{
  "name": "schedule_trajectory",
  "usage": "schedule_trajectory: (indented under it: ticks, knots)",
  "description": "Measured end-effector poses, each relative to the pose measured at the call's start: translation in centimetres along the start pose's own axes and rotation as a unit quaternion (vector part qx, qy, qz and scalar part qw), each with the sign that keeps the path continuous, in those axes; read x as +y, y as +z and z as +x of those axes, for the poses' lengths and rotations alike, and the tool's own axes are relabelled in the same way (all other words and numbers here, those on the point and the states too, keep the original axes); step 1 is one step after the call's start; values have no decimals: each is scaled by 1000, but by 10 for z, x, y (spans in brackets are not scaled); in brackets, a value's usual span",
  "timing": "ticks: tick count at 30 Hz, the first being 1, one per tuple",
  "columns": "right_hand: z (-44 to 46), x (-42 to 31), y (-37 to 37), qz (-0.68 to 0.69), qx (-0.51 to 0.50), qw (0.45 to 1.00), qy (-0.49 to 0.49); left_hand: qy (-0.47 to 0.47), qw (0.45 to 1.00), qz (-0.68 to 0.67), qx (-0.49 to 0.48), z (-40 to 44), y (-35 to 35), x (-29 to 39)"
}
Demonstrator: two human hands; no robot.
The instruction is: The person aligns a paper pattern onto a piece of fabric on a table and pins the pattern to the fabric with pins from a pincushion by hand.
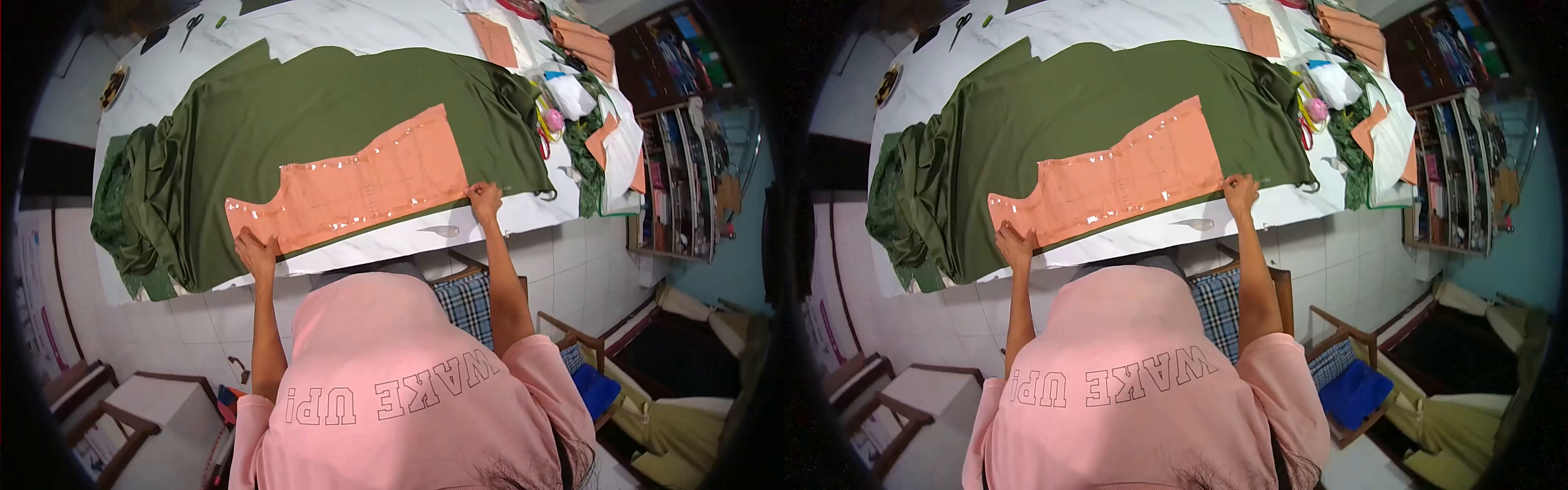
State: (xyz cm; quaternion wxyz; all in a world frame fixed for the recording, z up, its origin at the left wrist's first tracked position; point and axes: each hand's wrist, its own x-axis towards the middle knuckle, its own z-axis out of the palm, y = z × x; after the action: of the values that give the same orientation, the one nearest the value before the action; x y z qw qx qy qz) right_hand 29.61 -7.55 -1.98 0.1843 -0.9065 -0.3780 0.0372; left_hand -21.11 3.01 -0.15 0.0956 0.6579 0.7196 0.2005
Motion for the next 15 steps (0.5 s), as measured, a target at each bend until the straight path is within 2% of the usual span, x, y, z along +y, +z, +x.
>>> schedule_trajectory:
  ticks: [5,8,13,15]
  knots:
    - [5,7,-1,30,-6,1000,-2,24,999,11,-30,9,0,-10]
    - [18,15,-8,126,-137,982,35,73,996,-14,-51,2,-4,-5]
    - [25,23,-5,164,-175,971,24,29,996,68,-57,-25,-12,11]
    - [20,8,-18,117,-158,980,40,16,997,67,-42,-31,-3,8]
